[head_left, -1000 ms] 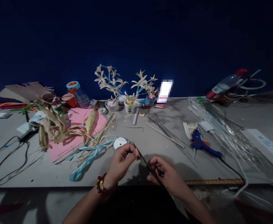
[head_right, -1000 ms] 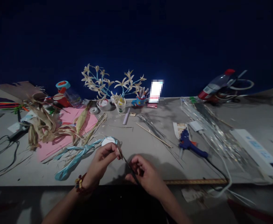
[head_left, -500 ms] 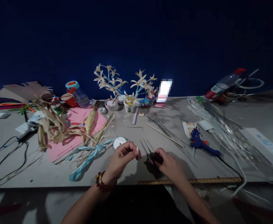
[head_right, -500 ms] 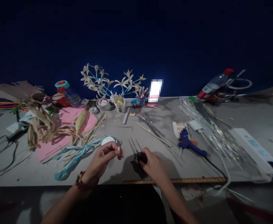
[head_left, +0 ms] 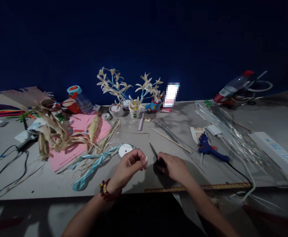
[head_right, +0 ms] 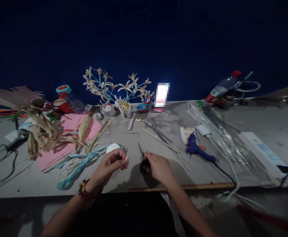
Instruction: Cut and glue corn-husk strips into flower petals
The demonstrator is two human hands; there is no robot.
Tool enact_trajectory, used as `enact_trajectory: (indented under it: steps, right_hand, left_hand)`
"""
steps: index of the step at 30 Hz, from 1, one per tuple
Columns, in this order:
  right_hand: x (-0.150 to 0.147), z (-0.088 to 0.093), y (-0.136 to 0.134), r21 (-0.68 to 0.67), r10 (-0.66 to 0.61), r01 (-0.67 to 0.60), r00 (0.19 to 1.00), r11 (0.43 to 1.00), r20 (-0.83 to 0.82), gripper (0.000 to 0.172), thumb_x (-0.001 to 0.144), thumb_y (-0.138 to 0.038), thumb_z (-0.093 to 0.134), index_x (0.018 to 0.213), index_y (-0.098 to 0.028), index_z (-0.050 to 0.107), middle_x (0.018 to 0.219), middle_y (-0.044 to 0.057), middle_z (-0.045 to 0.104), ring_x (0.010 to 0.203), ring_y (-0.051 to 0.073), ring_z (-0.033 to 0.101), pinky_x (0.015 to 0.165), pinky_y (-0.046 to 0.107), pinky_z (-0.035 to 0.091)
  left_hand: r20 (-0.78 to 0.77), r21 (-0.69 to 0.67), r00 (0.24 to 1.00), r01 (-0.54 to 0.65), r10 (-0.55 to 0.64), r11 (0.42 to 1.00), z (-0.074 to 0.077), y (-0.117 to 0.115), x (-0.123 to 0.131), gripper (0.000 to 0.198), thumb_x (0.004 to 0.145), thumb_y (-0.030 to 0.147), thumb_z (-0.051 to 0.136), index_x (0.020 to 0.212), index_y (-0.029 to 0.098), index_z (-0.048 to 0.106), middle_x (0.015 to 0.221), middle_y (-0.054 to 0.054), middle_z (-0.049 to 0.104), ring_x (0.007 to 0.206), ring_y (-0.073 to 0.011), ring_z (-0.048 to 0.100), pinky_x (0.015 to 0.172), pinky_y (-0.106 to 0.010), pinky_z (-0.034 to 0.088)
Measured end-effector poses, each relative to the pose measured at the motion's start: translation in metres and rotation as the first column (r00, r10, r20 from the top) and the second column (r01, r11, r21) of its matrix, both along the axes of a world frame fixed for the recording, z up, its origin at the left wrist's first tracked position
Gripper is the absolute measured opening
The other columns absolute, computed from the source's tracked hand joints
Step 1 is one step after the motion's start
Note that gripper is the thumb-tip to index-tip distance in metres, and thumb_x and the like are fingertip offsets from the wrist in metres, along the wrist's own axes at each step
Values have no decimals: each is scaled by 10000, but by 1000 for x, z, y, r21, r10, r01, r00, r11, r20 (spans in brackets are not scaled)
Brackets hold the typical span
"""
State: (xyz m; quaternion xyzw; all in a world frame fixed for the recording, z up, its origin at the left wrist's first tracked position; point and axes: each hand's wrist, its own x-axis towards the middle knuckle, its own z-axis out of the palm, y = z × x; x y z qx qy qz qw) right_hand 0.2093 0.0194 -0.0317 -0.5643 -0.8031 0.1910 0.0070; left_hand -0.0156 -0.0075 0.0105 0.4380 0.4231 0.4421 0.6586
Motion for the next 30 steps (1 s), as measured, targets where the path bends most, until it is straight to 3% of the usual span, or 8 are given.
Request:
enact_trajectory:
  steps: [2,4,6,8,13,18,22,30]
  right_hand:
    - [2,8,2,-56,6,-13,992,998,-124,116,797,-243,700,898,-236,643,803,9,700,709,191,615,595,262,320]
    - [-1,20,2,-136,-32,-19,929,991,-370,66,848,-290,649,866,-228,636,766,-1,664,682,173,583,603,257,360]
    - [-7,34,0,-211,-95,-55,765,976,-637,154,905,-366,591,904,-218,635,784,2,645,675,160,567,615,253,408]
    - [-16,44,-2,-234,-123,-102,618,967,-777,215,916,-415,595,938,-207,643,799,5,634,677,152,553,628,253,431]
    - [-26,47,-5,-245,-137,-132,542,960,-829,222,883,-384,658,786,-185,635,681,-21,553,628,130,481,590,241,392]
    - [-31,33,-10,-384,-302,-183,360,905,-883,262,819,-417,722,751,-180,632,676,-13,596,559,113,497,534,229,406]
    - [-36,28,-16,-376,-345,-120,218,919,-913,239,820,-396,729,748,-183,647,696,-3,630,537,104,508,520,221,412]
    - [-39,33,-19,-245,-215,-99,242,965,-946,202,847,-362,721,757,-188,674,739,19,622,604,129,523,517,227,426]
  left_hand:
    - [-10,-3,1000,9,-9,1000,2,0,0,234,803,349,744,787,161,605,691,-12,612,623,-123,512,615,-248,394]
    - [-32,13,999,13,-13,1000,3,-1,0,224,802,342,746,805,159,618,715,-9,599,647,-126,513,628,-247,396]
    - [-71,52,997,22,-18,998,5,-1,0,204,808,330,741,808,159,631,741,-12,595,683,-136,517,650,-251,400]
    - [-117,98,993,43,-31,994,7,-1,0,181,826,319,724,803,160,640,759,-17,596,718,-147,521,674,-256,401]
    - [-162,157,985,82,-57,984,7,-1,-2,145,865,292,693,829,157,653,791,-25,603,765,-156,528,720,-261,409]
    - [-46,176,993,-97,107,980,1,-5,-3,135,865,273,713,938,170,664,879,-41,639,847,-169,567,778,-263,437]
    - [119,132,978,-187,172,973,-6,-11,-2,179,875,283,704,1022,188,663,968,-52,654,944,-187,584,845,-274,451]
    - [110,92,986,-137,127,986,-12,-17,2,105,888,273,699,924,175,681,866,-30,637,824,-154,565,786,-254,451]
